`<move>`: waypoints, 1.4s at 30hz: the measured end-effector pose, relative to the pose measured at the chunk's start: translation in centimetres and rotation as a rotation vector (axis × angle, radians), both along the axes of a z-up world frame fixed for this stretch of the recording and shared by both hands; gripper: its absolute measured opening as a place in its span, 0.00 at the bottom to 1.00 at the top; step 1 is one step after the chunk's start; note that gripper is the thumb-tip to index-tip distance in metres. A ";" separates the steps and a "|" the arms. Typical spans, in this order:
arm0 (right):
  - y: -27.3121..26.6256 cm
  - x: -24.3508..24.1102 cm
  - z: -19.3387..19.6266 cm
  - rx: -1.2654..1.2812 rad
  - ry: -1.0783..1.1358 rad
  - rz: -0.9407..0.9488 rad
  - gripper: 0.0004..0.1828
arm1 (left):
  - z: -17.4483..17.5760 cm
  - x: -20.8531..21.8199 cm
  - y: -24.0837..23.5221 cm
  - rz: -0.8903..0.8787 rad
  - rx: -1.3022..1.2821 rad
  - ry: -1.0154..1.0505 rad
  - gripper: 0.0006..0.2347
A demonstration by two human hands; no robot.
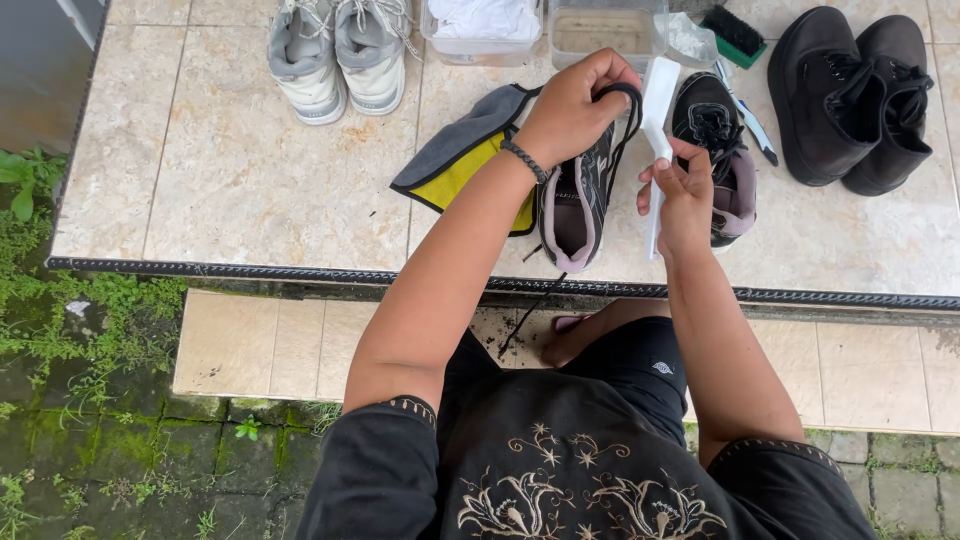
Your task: Cleaning black sneakers using a brush and cleaning solution on a tiled porch entrance.
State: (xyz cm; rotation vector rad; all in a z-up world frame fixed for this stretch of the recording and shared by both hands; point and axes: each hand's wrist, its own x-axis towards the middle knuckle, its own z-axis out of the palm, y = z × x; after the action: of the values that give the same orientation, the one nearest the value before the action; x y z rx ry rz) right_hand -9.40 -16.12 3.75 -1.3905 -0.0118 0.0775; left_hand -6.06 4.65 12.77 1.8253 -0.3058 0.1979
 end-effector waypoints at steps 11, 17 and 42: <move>2.2 0.1 0.2 -0.005 -0.069 -0.071 0.16 | -2.5 3.4 -2.4 0.000 0.025 -0.051 0.06; 2.6 3.1 0.5 -0.022 -0.111 -0.047 0.34 | -1.8 3.2 -4.5 -0.039 -0.030 -0.057 0.05; 4.3 1.4 12.7 -0.165 -0.274 0.169 0.24 | -10.2 1.6 -6.8 0.051 0.296 -0.025 0.12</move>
State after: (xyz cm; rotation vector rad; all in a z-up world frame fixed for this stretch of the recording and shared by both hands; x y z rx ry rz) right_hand -8.01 -11.79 16.48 -1.5545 -0.3587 0.0287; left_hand -4.45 -2.18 2.56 2.1264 -0.3188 0.2197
